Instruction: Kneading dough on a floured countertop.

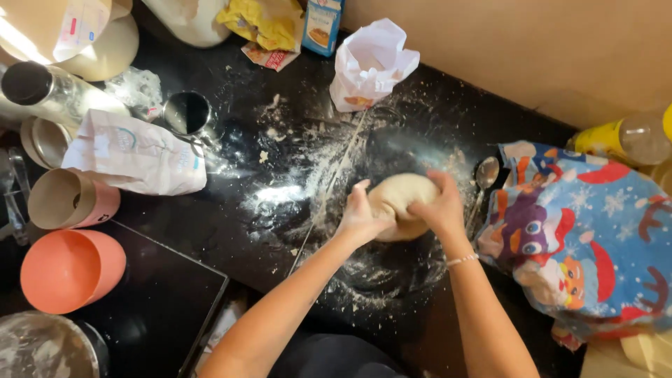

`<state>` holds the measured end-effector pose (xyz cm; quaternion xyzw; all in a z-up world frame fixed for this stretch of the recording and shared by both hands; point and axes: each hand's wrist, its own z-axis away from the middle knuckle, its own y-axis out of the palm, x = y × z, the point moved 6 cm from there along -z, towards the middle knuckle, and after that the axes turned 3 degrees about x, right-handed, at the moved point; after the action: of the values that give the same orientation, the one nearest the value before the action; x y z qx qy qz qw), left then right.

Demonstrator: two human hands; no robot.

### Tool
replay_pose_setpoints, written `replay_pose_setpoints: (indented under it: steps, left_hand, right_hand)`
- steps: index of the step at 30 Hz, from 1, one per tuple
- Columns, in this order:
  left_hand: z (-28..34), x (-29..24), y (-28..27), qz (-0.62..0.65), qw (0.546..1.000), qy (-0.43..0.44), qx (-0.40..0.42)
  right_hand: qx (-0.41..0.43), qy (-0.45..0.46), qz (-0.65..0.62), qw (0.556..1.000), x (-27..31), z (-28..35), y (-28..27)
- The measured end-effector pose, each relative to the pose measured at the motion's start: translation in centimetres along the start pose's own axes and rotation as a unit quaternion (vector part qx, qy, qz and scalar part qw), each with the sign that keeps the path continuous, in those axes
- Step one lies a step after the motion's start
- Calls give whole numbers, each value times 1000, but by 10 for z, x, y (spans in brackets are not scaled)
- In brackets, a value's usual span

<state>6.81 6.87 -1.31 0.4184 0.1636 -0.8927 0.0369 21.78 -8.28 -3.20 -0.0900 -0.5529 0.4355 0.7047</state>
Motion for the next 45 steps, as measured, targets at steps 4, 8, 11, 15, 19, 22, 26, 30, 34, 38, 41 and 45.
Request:
replay_pose_setpoints:
  steps: [4, 8, 11, 15, 19, 22, 26, 30, 34, 38, 41, 45]
  left_hand:
    - [56, 4, -6, 158, 979, -42, -118]
    - [74, -8, 11, -226, 879, 311, -282]
    - [77, 6, 38, -368, 891, 264, -27]
    - [73, 23, 42, -402, 891, 206, 54]
    - [57, 38, 58, -437, 868, 231, 44]
    - [49, 44, 61, -526, 832, 127, 122]
    - [45, 38, 49, -493, 856, 122, 98]
    - [53, 9, 34, -474, 863, 63, 161]
    - [47, -2, 34, -470, 868, 95, 125]
    - [50, -16, 20, -404, 900, 98, 131]
    - [32, 15, -24, -206, 948, 194, -147]
    - [13, -7, -75, -120, 922, 265, -256]
  right_hand:
    - [0, -124, 101, 987, 80, 11, 4]
    - [84, -209, 301, 927, 92, 19, 36]
    - [155, -278, 198, 927, 94, 51, 19]
    - [132, -242, 113, 955, 73, 85, 1]
    - [-115, -340, 252, 899, 48, 96, 49]
    - [-233, -412, 256, 843, 79, 100, 56]
    - [-249, -466, 230, 817, 111, 67, 58]
    - [-181, -386, 279, 860, 91, 6, 76]
    - [-266, -386, 281, 837, 107, -30, 67]
    - [-237, -350, 265, 867, 99, -43, 66]
    - [-68, -252, 122, 958, 80, -61, 75]
    - [-176, -109, -44, 977, 23, -64, -10]
